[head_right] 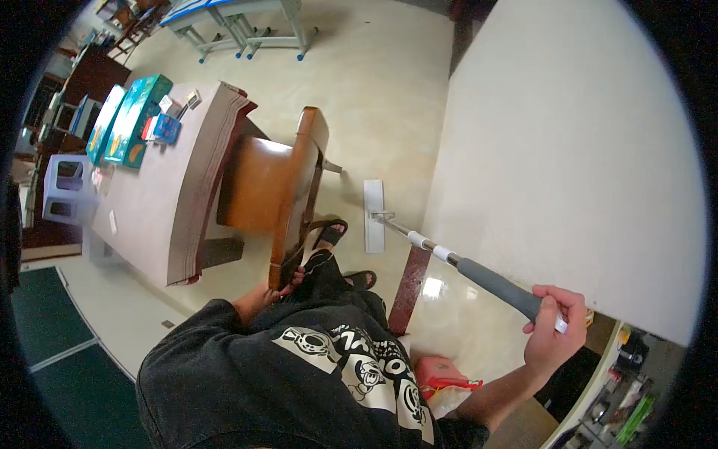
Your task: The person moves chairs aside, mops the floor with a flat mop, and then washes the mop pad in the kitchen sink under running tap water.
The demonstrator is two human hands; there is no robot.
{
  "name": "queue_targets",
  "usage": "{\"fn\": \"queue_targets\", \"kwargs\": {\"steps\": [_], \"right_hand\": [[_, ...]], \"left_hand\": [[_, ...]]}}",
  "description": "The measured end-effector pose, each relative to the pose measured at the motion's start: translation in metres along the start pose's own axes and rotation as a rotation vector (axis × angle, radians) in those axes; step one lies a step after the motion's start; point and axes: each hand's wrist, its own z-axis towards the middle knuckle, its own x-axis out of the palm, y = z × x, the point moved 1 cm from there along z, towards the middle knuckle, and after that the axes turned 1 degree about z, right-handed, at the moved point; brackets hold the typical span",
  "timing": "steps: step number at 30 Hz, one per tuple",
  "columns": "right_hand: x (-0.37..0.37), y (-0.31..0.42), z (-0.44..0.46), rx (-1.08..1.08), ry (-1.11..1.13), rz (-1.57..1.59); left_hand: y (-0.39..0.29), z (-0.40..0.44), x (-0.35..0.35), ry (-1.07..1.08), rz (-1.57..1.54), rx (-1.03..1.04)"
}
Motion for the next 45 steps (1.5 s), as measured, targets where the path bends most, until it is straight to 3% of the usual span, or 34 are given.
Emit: {"fn": "queue_targets", "kwargs": {"steps": [9,14,16,17,19,20,21,22,23,24,25,26,28,29,33,36,39,42,45], "right_hand": [[0.009,0.013,0.0,-0.005,-0.017,-0.01],[0.004,0.008,-0.007,0.022,-0.042,0.002],[0.0,0.008,-0.011,0.038,-0.061,-0.01],[-0.002,0.008,-0.016,0.025,-0.039,-0.009],[-0.006,0.009,-0.027,0.0,-0.024,-0.027],[-0.007,0.01,-0.032,0.003,-0.04,-0.027],[-0.007,0.01,-0.037,-0.007,-0.044,-0.018],[-0.008,0.011,-0.043,-0.015,-0.042,-0.009],[-0.011,0.012,-0.049,0.0,-0.027,0.018],[-0.013,0.009,-0.053,0.003,-0.031,0.022],[-0.016,0.005,-0.057,-0.008,-0.03,0.026],[-0.02,0.001,-0.062,-0.018,-0.026,0.032],[-0.023,-0.003,-0.066,-0.04,-0.033,0.059],[-0.026,-0.006,-0.068,-0.057,-0.034,0.08],[-0.038,-0.019,-0.072,-0.095,-0.023,0.067],[-0.047,-0.025,-0.074,-0.112,0.012,0.014],[-0.049,-0.023,-0.073,-0.023,0.024,0.094],[-0.044,-0.023,-0.069,-0.103,0.042,0.09],[-0.042,-0.023,-0.06,-0.18,0.046,0.042]], "left_hand": [[-0.037,0.01,0.128,-0.168,-0.097,-0.013],[-0.062,0.032,0.147,-0.123,0.073,0.024],[-0.073,0.029,0.144,-0.27,0.179,0.037],[-0.08,0.014,0.155,-0.107,0.524,0.035],[-0.095,-0.008,0.189,-0.609,1.146,0.331],[-0.162,0.054,0.114,-0.508,1.464,0.777],[-0.126,-0.012,0.237,-0.627,1.385,0.54],[-0.107,-0.044,0.298,-0.426,1.104,0.401],[-0.099,-0.047,0.326,-0.332,1.186,0.625],[-0.085,-0.057,0.354,-0.289,1.493,0.726],[-0.068,-0.053,0.367,-0.355,1.764,0.955],[-0.067,-0.051,0.365,-0.357,1.769,0.958],[-0.065,-0.043,0.359,-0.157,1.593,0.909],[-0.057,-0.045,0.359,-0.267,1.602,0.984],[-0.028,-0.066,0.339,-0.295,1.66,1.018],[0.004,-0.086,0.299,-0.256,1.557,1.04],[0.04,-0.102,0.273,-0.083,1.395,1.19],[0.072,-0.114,0.266,-0.228,1.516,1.189],[0.088,-0.105,0.257,-0.226,1.384,1.217]]}}
